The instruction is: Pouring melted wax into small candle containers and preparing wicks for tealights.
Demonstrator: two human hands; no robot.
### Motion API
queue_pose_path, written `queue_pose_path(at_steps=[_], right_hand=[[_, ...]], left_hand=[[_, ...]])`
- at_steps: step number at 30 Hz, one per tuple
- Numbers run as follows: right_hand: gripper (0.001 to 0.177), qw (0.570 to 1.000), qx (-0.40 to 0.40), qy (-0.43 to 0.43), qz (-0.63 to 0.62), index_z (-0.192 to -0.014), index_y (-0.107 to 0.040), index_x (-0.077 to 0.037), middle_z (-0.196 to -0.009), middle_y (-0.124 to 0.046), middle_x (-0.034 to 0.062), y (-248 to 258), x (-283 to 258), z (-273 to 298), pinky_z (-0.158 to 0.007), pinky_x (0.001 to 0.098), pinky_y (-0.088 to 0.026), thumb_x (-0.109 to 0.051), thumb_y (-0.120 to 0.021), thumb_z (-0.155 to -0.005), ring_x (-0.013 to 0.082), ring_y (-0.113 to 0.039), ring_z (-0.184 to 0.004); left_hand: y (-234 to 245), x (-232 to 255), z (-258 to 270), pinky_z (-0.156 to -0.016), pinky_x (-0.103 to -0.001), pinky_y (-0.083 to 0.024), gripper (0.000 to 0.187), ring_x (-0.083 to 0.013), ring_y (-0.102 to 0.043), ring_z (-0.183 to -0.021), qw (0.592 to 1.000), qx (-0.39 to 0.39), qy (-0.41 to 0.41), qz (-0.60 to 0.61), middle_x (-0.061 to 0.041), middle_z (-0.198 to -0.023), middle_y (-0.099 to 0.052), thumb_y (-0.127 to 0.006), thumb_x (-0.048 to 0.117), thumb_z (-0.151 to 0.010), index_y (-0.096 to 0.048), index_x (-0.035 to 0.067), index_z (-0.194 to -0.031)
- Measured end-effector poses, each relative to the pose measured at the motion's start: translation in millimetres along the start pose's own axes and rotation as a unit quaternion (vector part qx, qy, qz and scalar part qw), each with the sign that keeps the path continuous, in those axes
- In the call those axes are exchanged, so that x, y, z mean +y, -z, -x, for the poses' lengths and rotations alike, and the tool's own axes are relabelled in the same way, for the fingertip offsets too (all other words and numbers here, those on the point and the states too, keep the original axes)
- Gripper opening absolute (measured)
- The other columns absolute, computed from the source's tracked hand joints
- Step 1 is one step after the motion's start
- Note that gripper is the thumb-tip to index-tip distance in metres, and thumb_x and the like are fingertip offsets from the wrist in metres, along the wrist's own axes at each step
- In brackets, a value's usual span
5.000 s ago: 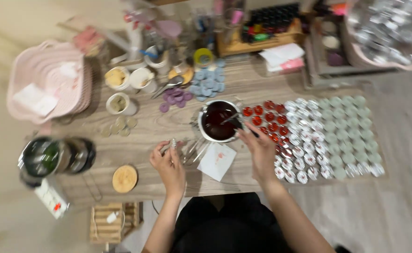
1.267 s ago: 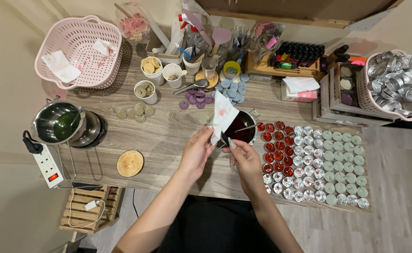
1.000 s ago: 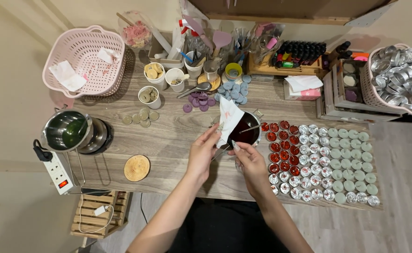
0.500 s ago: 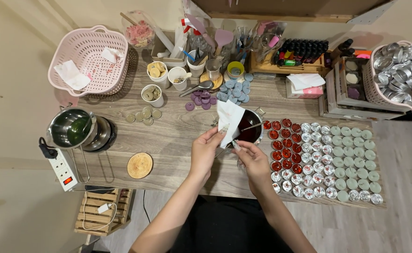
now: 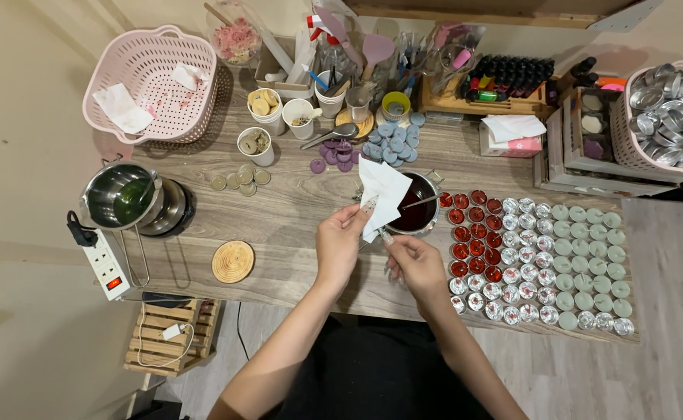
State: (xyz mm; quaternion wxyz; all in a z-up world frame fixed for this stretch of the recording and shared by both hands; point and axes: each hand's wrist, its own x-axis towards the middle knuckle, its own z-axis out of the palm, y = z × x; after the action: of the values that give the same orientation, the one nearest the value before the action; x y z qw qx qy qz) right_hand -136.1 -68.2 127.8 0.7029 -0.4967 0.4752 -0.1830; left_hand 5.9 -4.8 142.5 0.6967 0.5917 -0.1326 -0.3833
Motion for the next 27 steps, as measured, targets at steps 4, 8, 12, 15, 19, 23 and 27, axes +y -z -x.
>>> queue_pose_path(at_steps=[4,8,12,15,19,23,27], right_hand=[[0.023,1.000,-0.014,-0.004,0.010,-0.102,-0.074,0.003,-0.064,-0.061,0.0030,-1,0,2,-0.051,0.0254,-0.044,-0.018,-0.066,-0.096,0.0101,-0.053,-0.054],[0.020,1.000,0.000,0.014,0.002,-0.101,-0.075,0.000,-0.063,-0.057,0.0007,-2,1,2,-0.049,0.0258,-0.042,-0.017,-0.065,-0.096,0.0090,-0.050,-0.053],[0.020,0.999,0.011,0.037,0.014,-0.099,-0.073,0.000,-0.064,-0.056,-0.0002,-2,4,2,-0.053,0.0243,-0.043,-0.018,-0.063,-0.098,0.0088,-0.049,-0.056],[0.022,0.999,0.001,0.051,0.010,-0.097,-0.070,-0.001,-0.065,-0.057,0.0001,-2,2,3,-0.054,0.0238,-0.042,-0.020,-0.059,-0.101,0.0090,-0.051,-0.058],[0.023,0.998,-0.025,0.056,-0.017,-0.095,-0.067,-0.001,-0.066,-0.060,0.0009,4,4,-3,-0.055,0.0232,-0.044,-0.020,-0.055,-0.102,0.0093,-0.052,-0.058],[0.029,0.999,-0.001,0.039,0.021,-0.087,-0.066,-0.002,-0.060,-0.059,0.0022,16,-10,2,-0.047,0.0249,-0.037,-0.022,-0.053,-0.103,0.0107,-0.046,-0.049],[0.030,0.999,-0.018,0.041,-0.016,-0.089,-0.066,-0.005,-0.059,-0.053,-0.0008,28,-26,10,-0.044,0.0245,-0.031,-0.025,-0.049,-0.106,0.0094,-0.039,-0.048]], left_hand=[[1,2,0,-0.069,-0.022,-0.052,0.028,-0.0061,-0.067,-0.079,1.000,0.001,-0.004,-0.008,-0.008,-0.095,-0.078,-0.068,0.016,-0.097,-0.074,-0.005,-0.114],[5,6,-1,-0.066,-0.022,-0.052,0.026,-0.0059,-0.068,-0.075,0.999,-0.005,-0.005,-0.035,-0.008,-0.090,-0.079,-0.069,0.017,-0.096,-0.075,-0.005,-0.109],[8,13,1,-0.058,-0.025,-0.051,0.023,-0.0057,-0.067,-0.064,0.973,-0.001,-0.052,-0.224,-0.005,-0.079,-0.078,-0.067,0.022,-0.096,-0.075,0.000,-0.100],[7,20,3,-0.052,-0.028,-0.045,0.022,-0.0088,-0.058,-0.055,0.961,-0.005,-0.054,-0.272,-0.004,-0.068,-0.071,-0.069,0.026,-0.095,-0.075,0.004,-0.096],[13,21,-4,-0.050,-0.027,-0.042,0.023,-0.0087,-0.055,-0.053,0.955,-0.019,-0.060,-0.290,-0.002,-0.062,-0.064,-0.067,0.028,-0.097,-0.073,0.006,-0.093],[30,15,-21,-0.052,-0.029,-0.037,0.024,-0.0101,-0.050,-0.057,0.951,0.017,-0.078,-0.298,-0.003,-0.064,-0.061,-0.067,0.028,-0.099,-0.074,0.006,-0.095],[52,-11,-39,-0.058,-0.026,-0.048,0.027,-0.0081,-0.062,-0.066,0.979,0.034,-0.102,-0.174,-0.001,-0.079,-0.074,-0.064,0.025,-0.099,-0.076,0.002,-0.109]])
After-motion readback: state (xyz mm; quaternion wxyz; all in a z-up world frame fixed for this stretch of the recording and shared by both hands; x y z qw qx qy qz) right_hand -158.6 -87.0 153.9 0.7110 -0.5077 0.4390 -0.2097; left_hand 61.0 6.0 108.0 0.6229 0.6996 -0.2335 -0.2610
